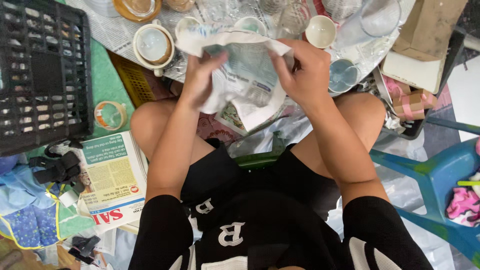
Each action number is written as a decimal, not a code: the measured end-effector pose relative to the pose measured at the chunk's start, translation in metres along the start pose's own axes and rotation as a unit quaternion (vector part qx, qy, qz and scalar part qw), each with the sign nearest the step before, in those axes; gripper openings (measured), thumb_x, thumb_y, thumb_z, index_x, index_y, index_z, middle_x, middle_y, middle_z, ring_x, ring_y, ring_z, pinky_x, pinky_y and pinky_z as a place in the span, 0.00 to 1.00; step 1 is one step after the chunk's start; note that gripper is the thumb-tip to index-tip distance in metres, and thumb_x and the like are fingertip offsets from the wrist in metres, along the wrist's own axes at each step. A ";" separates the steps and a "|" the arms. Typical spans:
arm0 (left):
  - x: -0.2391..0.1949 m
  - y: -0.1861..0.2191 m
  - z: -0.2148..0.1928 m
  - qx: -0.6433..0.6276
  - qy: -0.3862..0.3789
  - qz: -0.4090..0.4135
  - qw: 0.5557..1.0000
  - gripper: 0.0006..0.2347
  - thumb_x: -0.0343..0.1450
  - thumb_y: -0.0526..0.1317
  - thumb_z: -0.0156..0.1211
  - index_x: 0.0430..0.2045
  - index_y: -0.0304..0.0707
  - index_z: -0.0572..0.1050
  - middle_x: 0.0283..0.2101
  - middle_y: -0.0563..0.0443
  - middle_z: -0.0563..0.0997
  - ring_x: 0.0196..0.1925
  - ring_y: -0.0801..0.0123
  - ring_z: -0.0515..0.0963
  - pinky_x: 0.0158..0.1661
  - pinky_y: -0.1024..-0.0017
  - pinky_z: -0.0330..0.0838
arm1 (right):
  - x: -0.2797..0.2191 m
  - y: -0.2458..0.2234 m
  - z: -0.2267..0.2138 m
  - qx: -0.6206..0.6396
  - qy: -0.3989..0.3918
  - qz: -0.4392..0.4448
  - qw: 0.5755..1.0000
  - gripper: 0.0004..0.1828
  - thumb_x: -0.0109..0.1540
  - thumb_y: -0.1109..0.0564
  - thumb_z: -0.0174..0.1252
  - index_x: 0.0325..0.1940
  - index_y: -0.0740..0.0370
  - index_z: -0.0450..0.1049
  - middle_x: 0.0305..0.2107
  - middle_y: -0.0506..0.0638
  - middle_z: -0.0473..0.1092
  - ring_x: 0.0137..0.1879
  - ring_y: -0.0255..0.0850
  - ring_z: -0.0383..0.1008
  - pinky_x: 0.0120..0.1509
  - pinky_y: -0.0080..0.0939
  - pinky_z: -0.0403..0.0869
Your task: The person sits at a table and wraps individual cups and small bowls in newspaper. They fold the paper around each item and place the wrapped bundle into a black plastic crate.
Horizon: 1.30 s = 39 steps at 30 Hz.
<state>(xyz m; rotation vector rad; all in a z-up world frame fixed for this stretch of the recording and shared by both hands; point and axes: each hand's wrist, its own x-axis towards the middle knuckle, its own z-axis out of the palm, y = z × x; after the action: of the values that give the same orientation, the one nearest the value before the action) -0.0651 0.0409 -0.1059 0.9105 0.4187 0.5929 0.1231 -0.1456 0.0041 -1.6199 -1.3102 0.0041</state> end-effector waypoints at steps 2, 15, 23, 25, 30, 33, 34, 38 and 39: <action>-0.004 0.007 0.002 0.190 -0.027 -0.008 0.981 0.17 0.70 0.28 0.67 0.54 0.30 0.73 0.51 0.44 0.80 0.53 0.65 0.81 0.56 0.64 0.78 | -0.003 0.003 0.002 0.030 -0.024 0.074 0.996 0.03 0.67 0.65 0.65 0.45 0.68 0.81 0.21 0.49 0.69 0.24 0.31 0.64 0.30 0.34 0.62; -0.012 0.045 0.022 0.295 -0.058 0.040 0.953 0.17 0.69 0.29 0.68 0.51 0.25 0.73 0.44 0.48 0.82 0.38 0.75 0.83 0.36 0.77 0.80 | -0.005 0.066 -0.024 0.120 -0.014 0.194 0.974 0.12 0.77 0.59 0.60 0.43 0.72 0.77 0.26 0.41 0.67 0.32 0.26 0.60 0.35 0.31 0.57; -0.007 0.032 0.031 0.254 0.006 0.113 0.960 0.10 0.71 0.26 0.67 0.45 0.22 0.78 0.42 0.47 0.85 0.41 0.77 0.82 0.43 0.78 0.78 | 0.003 0.046 -0.020 0.119 -0.070 0.039 0.990 0.16 0.63 0.74 0.52 0.55 0.78 0.73 0.47 0.55 0.74 0.53 0.38 0.74 0.58 0.38 0.72; -0.006 0.040 0.030 0.275 0.042 0.078 0.957 0.08 0.72 0.27 0.62 0.44 0.24 0.79 0.41 0.48 0.86 0.39 0.76 0.84 0.39 0.78 0.78 | 0.003 0.045 -0.017 0.218 -0.083 0.209 0.950 0.12 0.66 0.68 0.59 0.54 0.71 0.75 0.42 0.49 0.75 0.46 0.33 0.75 0.50 0.34 0.73; -0.008 0.055 0.032 0.240 -0.037 0.112 0.964 0.12 0.70 0.27 0.67 0.47 0.25 0.79 0.46 0.47 0.84 0.48 0.73 0.84 0.51 0.73 0.79 | 0.001 0.046 -0.017 0.211 -0.082 0.149 0.963 0.14 0.64 0.69 0.67 0.54 0.69 0.76 0.48 0.51 0.77 0.53 0.34 0.78 0.60 0.34 0.76; -0.010 0.056 0.033 0.264 -0.094 0.174 0.944 0.17 0.66 0.26 0.74 0.48 0.26 0.77 0.49 0.47 0.81 0.53 0.71 0.81 0.56 0.71 0.76 | 0.002 0.046 -0.018 0.238 -0.074 0.127 0.960 0.20 0.63 0.70 0.69 0.58 0.68 0.73 0.51 0.51 0.75 0.55 0.34 0.76 0.60 0.34 0.75; -0.010 0.054 0.033 0.296 -0.087 0.172 0.935 0.17 0.66 0.27 0.74 0.47 0.26 0.78 0.48 0.47 0.82 0.52 0.70 0.82 0.56 0.71 0.77 | 0.002 0.046 -0.017 0.278 -0.083 0.138 0.947 0.24 0.61 0.69 0.70 0.59 0.67 0.71 0.52 0.50 0.73 0.56 0.34 0.75 0.61 0.34 0.76; -0.006 0.050 0.030 0.205 -0.017 0.092 0.974 0.15 0.66 0.30 0.73 0.46 0.31 0.78 0.48 0.49 0.85 0.51 0.72 0.84 0.56 0.72 0.78 | -0.003 0.048 -0.013 0.299 -0.143 0.199 0.922 0.21 0.64 0.71 0.65 0.60 0.66 0.70 0.54 0.51 0.73 0.58 0.36 0.76 0.60 0.34 0.77; -0.005 0.051 0.029 0.227 -0.029 0.112 0.967 0.15 0.65 0.30 0.74 0.44 0.31 0.79 0.47 0.49 0.85 0.50 0.71 0.84 0.55 0.72 0.78 | -0.004 0.048 -0.011 0.311 -0.131 0.204 0.919 0.18 0.66 0.72 0.63 0.59 0.66 0.71 0.53 0.53 0.74 0.58 0.37 0.77 0.61 0.35 0.77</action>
<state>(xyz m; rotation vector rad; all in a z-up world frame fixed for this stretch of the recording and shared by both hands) -0.0679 0.0441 -0.0477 1.4254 0.4088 0.6886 0.1624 -0.1516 -0.0256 -1.3225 -0.9918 0.8373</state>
